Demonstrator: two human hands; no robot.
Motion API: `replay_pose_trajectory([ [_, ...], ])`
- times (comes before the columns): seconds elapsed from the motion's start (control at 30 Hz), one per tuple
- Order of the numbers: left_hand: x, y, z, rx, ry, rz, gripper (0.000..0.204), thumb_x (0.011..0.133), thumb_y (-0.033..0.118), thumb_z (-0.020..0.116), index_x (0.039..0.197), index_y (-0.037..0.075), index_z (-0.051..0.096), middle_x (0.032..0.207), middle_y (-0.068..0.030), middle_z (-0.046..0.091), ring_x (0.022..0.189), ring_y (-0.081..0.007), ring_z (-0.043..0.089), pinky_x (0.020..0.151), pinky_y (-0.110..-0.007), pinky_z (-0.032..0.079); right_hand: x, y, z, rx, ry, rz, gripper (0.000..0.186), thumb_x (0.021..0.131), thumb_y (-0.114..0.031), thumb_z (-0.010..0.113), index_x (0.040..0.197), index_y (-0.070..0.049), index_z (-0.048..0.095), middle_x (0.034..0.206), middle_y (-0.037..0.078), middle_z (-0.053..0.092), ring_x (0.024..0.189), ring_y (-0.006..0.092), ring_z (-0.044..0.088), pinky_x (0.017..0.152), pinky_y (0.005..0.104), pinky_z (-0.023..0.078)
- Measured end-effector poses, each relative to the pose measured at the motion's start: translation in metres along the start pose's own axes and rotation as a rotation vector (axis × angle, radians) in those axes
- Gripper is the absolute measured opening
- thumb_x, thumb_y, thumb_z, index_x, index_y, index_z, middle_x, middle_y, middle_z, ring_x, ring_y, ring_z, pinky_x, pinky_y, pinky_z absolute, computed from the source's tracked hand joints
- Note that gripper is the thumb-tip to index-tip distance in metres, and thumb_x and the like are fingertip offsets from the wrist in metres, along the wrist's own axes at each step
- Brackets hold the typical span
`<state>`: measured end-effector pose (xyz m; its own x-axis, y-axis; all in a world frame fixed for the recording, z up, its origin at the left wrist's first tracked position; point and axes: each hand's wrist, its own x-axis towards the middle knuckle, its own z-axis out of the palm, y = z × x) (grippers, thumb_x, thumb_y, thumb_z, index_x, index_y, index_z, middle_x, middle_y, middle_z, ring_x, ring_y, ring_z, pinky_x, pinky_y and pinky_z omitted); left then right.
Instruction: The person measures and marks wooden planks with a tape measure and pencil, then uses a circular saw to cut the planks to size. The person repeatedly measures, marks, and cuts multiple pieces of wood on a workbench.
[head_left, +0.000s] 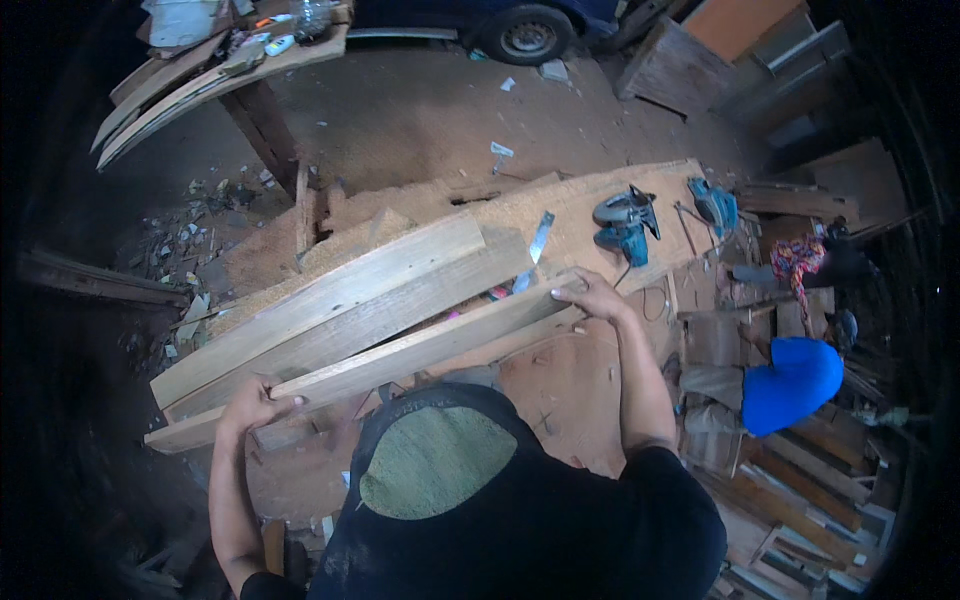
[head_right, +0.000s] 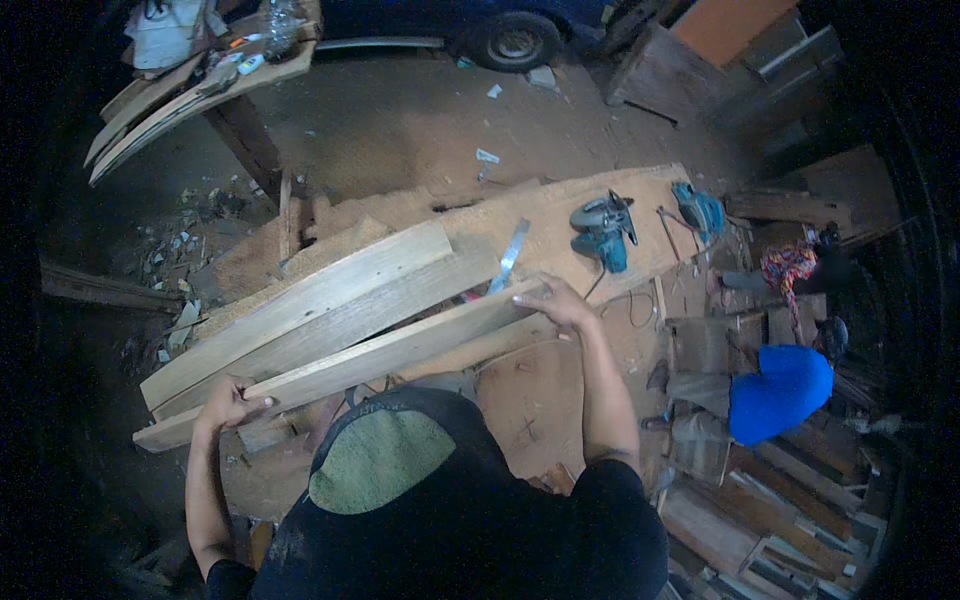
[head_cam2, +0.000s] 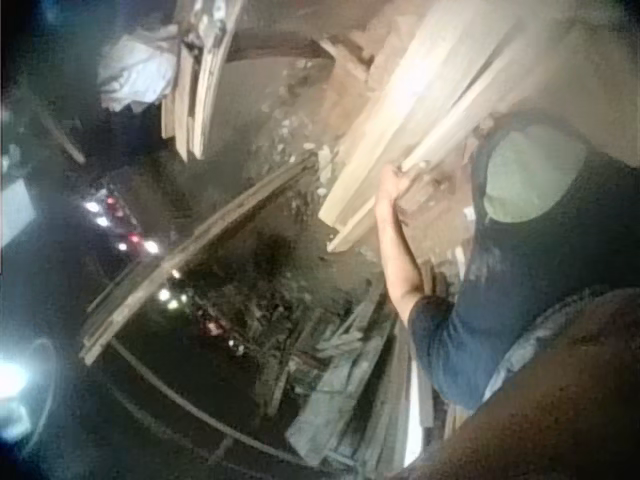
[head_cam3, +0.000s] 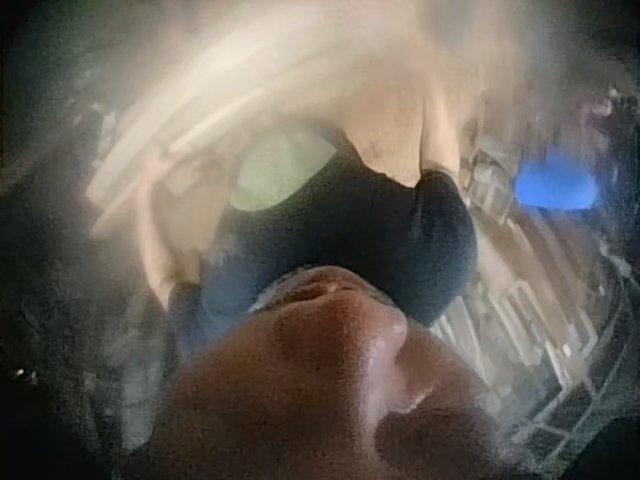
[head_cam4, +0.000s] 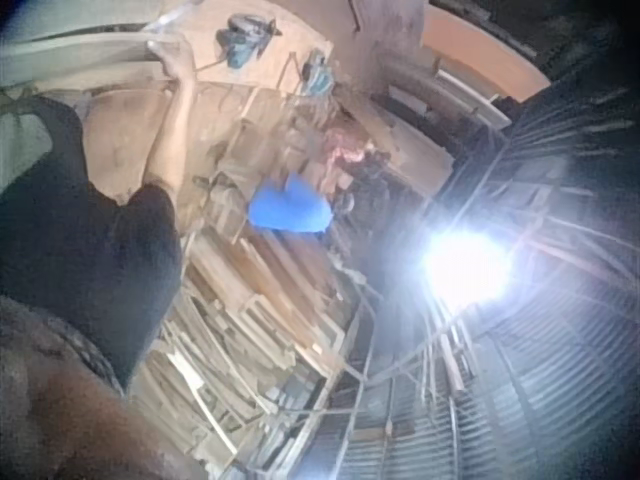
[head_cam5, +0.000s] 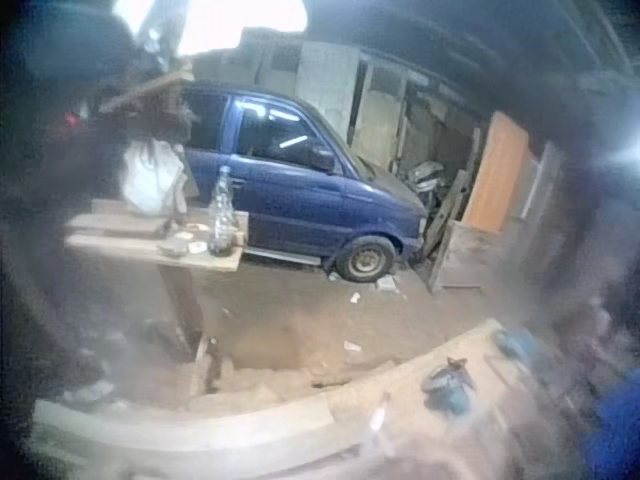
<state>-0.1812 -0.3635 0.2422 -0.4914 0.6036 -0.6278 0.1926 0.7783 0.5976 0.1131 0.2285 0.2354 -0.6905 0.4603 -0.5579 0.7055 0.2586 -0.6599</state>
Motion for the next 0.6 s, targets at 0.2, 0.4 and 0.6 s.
replay_pose_trajectory([
  [0.2, 0.021, -0.046, 0.0, -0.32, -0.312, -0.13, 0.032, 0.084, 0.037, 0.089, 0.077, 0.009, 0.076, 0.064, 0.0117, 0.051, 0.058, -0.0029, 0.039, 0.051, -0.028, 0.027, 0.013, 0.002, -0.021, 0.135, -0.093, 0.013, 0.033, 0.098, -0.037, 0.075, 0.103, -0.005, 0.077, 0.069, -0.008, 0.058, 0.061, 0.0039, 0.049, 0.053, 0.0243, 0.036],
  [0.4, 0.037, -0.074, 0.015, -0.383, -0.346, -0.123, 0.034, 0.084, 0.04, 0.089, 0.077, 0.01, 0.076, 0.065, 0.0127, 0.051, 0.058, -0.0031, 0.038, 0.052, -0.027, 0.027, 0.03, 0.017, -0.02, 0.114, -0.028, -0.01, 0.04, 0.1, -0.042, 0.07, 0.107, -0.003, 0.078, 0.087, -0.004, 0.068, 0.078, 0.0058, 0.056, 0.07, 0.0224, 0.044],
  [0.6, 0.02, -0.025, 0.007, -0.227, -0.168, -0.105, 0.038, 0.082, 0.041, 0.089, 0.079, 0.006, 0.076, 0.065, 0.0079, 0.056, 0.061, -0.006, 0.046, 0.054, -0.029, 0.035, 0.02, 0.012, -0.02, 0.295, -0.047, -0.14, 0.042, 0.091, -0.016, 0.082, 0.127, 0.001, 0.069, 0.103, 0.003, 0.074, 0.089, 0.0102, 0.069, 0.08, 0.0267, 0.055],
])
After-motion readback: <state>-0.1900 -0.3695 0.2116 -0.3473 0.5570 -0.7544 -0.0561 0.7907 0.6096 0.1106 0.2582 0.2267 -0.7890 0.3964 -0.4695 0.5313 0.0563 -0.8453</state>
